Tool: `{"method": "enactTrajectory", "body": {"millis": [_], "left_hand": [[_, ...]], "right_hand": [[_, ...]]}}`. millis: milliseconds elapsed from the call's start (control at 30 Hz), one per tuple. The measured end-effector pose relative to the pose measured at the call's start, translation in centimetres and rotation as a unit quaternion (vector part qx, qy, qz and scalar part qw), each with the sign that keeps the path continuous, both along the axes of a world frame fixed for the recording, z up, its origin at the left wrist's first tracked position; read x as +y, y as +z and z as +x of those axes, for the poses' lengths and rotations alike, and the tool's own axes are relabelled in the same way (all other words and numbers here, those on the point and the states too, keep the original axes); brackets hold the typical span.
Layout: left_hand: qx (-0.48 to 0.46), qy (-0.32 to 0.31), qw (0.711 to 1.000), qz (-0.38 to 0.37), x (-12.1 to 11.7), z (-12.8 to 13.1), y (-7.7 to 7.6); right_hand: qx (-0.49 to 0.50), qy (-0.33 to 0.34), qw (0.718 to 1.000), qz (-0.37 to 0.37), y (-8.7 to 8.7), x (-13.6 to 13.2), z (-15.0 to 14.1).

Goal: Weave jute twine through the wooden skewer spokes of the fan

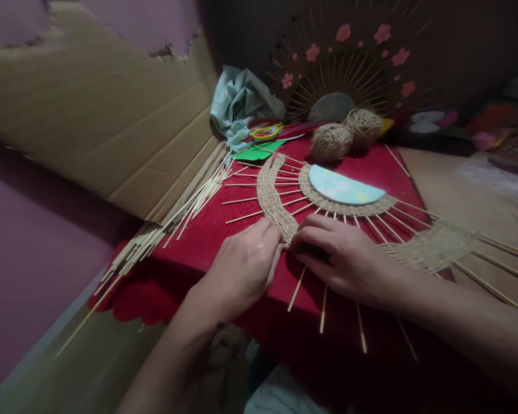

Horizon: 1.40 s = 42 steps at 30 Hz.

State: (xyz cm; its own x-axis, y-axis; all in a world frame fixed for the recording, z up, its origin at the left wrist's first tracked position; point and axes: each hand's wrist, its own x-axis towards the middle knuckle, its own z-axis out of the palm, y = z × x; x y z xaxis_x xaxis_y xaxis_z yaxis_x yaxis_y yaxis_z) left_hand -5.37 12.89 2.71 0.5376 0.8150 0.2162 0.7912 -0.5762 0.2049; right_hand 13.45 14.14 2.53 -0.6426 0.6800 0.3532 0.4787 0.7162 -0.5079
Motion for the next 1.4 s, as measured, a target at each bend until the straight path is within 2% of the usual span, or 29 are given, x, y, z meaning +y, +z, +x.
{"method": "enactTrajectory", "body": {"millis": [133,300,467,633,900,1167,1267,1400], "left_hand": [[0.050,0.001,0.999,0.021,0.1,0.0,-0.3],[0.042,0.020,0.999,0.020,0.0,0.1,-0.4],[-0.041,0.044,0.998,-0.001,-0.2,-0.1,-0.3],[-0.124,0.071,0.989,0.031,-1.4,-0.2,-1.0],[-0.065,0.095,0.989,0.097,-2.9,1.0,-1.9],[-0.089,0.067,0.986,0.126,-2.6,1.0,-2.8],[-0.111,0.031,0.984,0.140,-2.3,0.6,-3.0],[-0.087,0.005,0.975,0.206,-1.1,-0.3,-3.7]], "right_hand": [[0.016,0.003,1.000,-0.007,-0.1,0.0,0.1],[0.020,0.008,0.999,0.035,-0.8,-0.1,0.1],[0.008,0.003,0.997,0.071,-1.1,-0.2,0.0],[0.006,-0.003,0.997,0.071,-1.0,-0.2,-0.1],[0.011,0.003,0.997,0.070,-1.0,-0.3,0.0],[0.031,0.003,0.996,0.085,-1.5,-0.1,-0.3],[0.023,0.008,0.994,0.106,-0.5,-0.5,-0.3],[-0.023,-0.022,0.987,0.160,2.7,-1.6,2.1]]}}
